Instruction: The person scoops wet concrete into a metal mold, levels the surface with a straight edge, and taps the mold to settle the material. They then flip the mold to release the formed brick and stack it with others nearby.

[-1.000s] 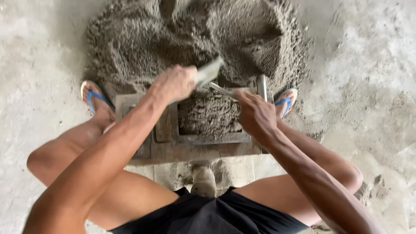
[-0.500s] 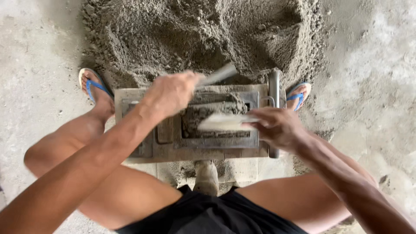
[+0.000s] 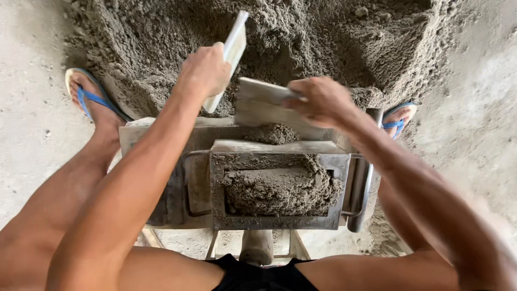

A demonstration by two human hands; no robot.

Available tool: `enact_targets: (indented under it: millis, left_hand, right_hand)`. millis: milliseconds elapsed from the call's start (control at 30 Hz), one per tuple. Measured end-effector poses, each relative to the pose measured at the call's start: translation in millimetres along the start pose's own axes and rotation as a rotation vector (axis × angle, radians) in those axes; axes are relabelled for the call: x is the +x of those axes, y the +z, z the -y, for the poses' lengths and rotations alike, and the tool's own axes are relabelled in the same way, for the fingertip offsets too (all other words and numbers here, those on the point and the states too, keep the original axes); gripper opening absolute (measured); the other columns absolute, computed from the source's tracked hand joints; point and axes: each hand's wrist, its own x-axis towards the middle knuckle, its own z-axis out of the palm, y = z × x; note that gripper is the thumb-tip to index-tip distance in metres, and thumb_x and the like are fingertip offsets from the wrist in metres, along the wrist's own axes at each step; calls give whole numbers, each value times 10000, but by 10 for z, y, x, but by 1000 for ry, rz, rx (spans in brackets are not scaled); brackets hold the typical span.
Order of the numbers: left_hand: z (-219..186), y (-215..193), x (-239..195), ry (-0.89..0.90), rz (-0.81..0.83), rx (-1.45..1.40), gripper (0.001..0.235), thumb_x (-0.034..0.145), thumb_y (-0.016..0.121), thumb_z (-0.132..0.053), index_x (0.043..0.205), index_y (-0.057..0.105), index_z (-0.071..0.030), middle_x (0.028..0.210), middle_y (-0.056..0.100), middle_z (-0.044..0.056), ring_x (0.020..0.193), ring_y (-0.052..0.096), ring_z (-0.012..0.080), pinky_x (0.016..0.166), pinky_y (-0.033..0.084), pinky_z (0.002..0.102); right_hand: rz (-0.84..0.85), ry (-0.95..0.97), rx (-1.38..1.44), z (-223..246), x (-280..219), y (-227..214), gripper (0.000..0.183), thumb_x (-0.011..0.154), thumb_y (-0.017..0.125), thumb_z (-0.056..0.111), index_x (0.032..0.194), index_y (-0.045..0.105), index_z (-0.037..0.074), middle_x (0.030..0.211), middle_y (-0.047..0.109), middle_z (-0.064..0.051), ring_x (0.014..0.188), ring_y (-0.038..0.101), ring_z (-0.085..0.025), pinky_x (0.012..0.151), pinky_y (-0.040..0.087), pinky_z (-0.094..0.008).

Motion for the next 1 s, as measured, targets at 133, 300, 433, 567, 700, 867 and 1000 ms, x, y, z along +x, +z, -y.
enact_targets:
  millis: [133, 300, 433, 567, 700, 867, 1000]
  left_hand:
    - [177, -243, -396, 15, -147, 1, 231, 936, 376, -55, 1103, 453, 86, 981, 586, 262, 596, 591, 268, 468, 507, 350]
    - [-29, -521, -1477, -17, -221, -110, 465, 863, 344, -117, 1236, 425, 149, 1089, 546, 367, 988, 585, 483, 813, 495, 540]
    - [-371, -290, -2222, -42, -300, -188, 478, 858, 354, -118, 1247, 414, 154, 1106, 545, 360, 1003, 583, 462, 840, 485, 545]
    - [-360, 210, -2419, -10, -269, -110, 432, 871, 354, -72, 1250, 391, 132, 1105, 542, 292, 903, 632, 400, 722, 557, 472]
    - [-338, 465, -2527, 44, -200, 55, 403, 879, 399, -62, 1247, 401, 101, 1110, 529, 252, 861, 641, 357, 704, 568, 467]
    - [-300, 807, -2372, 44, -122, 14, 474, 842, 475, -103, 1253, 352, 101, 1141, 449, 266, 907, 615, 453, 709, 560, 535]
    - [-622, 903, -2660, 33, -66, -169, 506, 846, 465, -107, 1276, 325, 120, 1106, 439, 290, 898, 614, 449, 634, 586, 484]
  right_hand:
    - [-103, -253, -83, 275, 155, 186, 229, 957, 527, 384, 850, 580, 189, 615, 520, 45, 448, 409, -85, 382, 360, -238]
    - [-69, -244, 6, 430, -548, -140, 235, 960, 494, 303, 961, 642, 120, 786, 657, -107, 547, 582, -205, 490, 451, -273]
    - [-331, -216, -97, 553, -1406, 9, 242, 976, 465, 296, 1022, 656, 156, 723, 651, -76, 454, 545, -165, 429, 434, -263]
    - [-425, -328, -103, 438, -1566, 642, 487, 892, 270, 21, 1198, 586, 230, 1101, 664, -52, 558, 588, -160, 436, 441, -244]
    - [-508, -314, -140, 520, -1793, 894, 473, 902, 271, 28, 1170, 601, 234, 1127, 657, -56, 717, 686, -186, 533, 518, -257]
    - [-646, -39, -139, 154, -1870, 1056, 440, 874, 329, 42, 1233, 533, 196, 1044, 679, -76, 757, 676, -250, 766, 461, -455]
    - [-553, 279, -50, 805, -2148, 1185, 431, 898, 340, 10, 1279, 503, 129, 895, 696, -180, 700, 675, -280, 698, 533, -413]
